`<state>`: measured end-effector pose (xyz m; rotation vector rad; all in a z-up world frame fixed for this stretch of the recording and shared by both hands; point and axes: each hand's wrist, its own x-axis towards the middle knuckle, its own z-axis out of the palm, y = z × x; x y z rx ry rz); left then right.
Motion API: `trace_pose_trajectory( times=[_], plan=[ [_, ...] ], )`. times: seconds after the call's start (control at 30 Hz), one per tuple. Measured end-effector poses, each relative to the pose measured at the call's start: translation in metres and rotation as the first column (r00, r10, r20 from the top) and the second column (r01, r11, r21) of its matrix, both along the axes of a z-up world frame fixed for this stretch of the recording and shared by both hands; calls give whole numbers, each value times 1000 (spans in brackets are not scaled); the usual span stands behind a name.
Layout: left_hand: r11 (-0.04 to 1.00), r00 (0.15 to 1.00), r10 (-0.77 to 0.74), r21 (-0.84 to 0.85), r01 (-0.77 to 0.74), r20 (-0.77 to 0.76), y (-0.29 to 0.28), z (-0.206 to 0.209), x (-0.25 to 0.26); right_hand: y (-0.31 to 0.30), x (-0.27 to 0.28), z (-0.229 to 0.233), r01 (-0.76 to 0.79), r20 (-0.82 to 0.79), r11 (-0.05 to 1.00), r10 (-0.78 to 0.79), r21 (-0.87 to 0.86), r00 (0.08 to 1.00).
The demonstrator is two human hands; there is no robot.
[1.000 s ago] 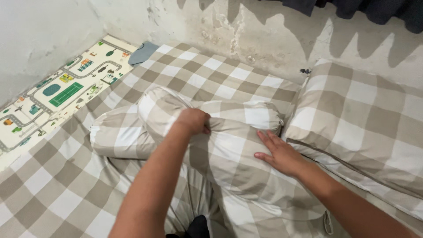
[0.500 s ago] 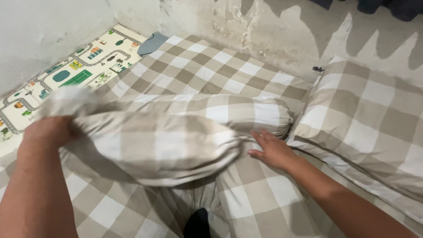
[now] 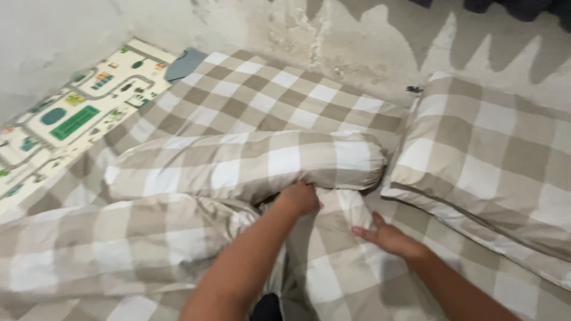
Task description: The person arranges pillows and a bolster on a bed with a checkered sheet. They smooth the bedding and align the items neatly at the head of the bed.
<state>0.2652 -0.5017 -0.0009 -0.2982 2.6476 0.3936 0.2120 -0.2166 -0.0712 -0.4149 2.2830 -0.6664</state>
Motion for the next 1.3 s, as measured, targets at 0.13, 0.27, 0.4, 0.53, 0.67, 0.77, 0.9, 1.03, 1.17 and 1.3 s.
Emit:
trace_pose_trajectory(
  times=[0.13,0.27,0.4,0.53,0.67,0.77,0.9,1.03,1.17,1.3],
  plan=[
    [998,997,64,-28,-63,47,26,-17,-15,-2,8,-12,51,-20,994,-53,-95,998],
    [983,973,-180,66,172,146,0,-41,-40,-28,7,-8,68,-35,979,-77,-193,996],
    [976,965,-208,96,194,161,-6,-74,-63,-34,-1,-1,9,-81,878,-54,-478,995],
    [987,981,-136,110,121,141,-6,-75,-74,-41,-12,-6,87,-20,927,-101,-365,995],
    [981,985,-51,191,19,165,17,-45,-72,-33,-4,-7,253,124,839,-220,-482,968],
    [981,989,-98,180,78,108,36,0,-68,-22,3,16,281,154,796,-235,-536,960],
    [976,989,-146,156,150,-38,50,73,-63,10,3,75,337,213,690,-261,-641,941],
    [987,983,-37,147,64,-181,33,151,-69,8,-25,148,259,19,727,-321,-636,947],
    [973,889,122,229,-20,-440,-21,223,-64,-53,-60,231,74,-249,814,-261,-576,933],
    [931,674,355,175,-322,-648,-117,263,-56,-128,-78,279,-219,-517,772,-160,-596,841]
  ],
)
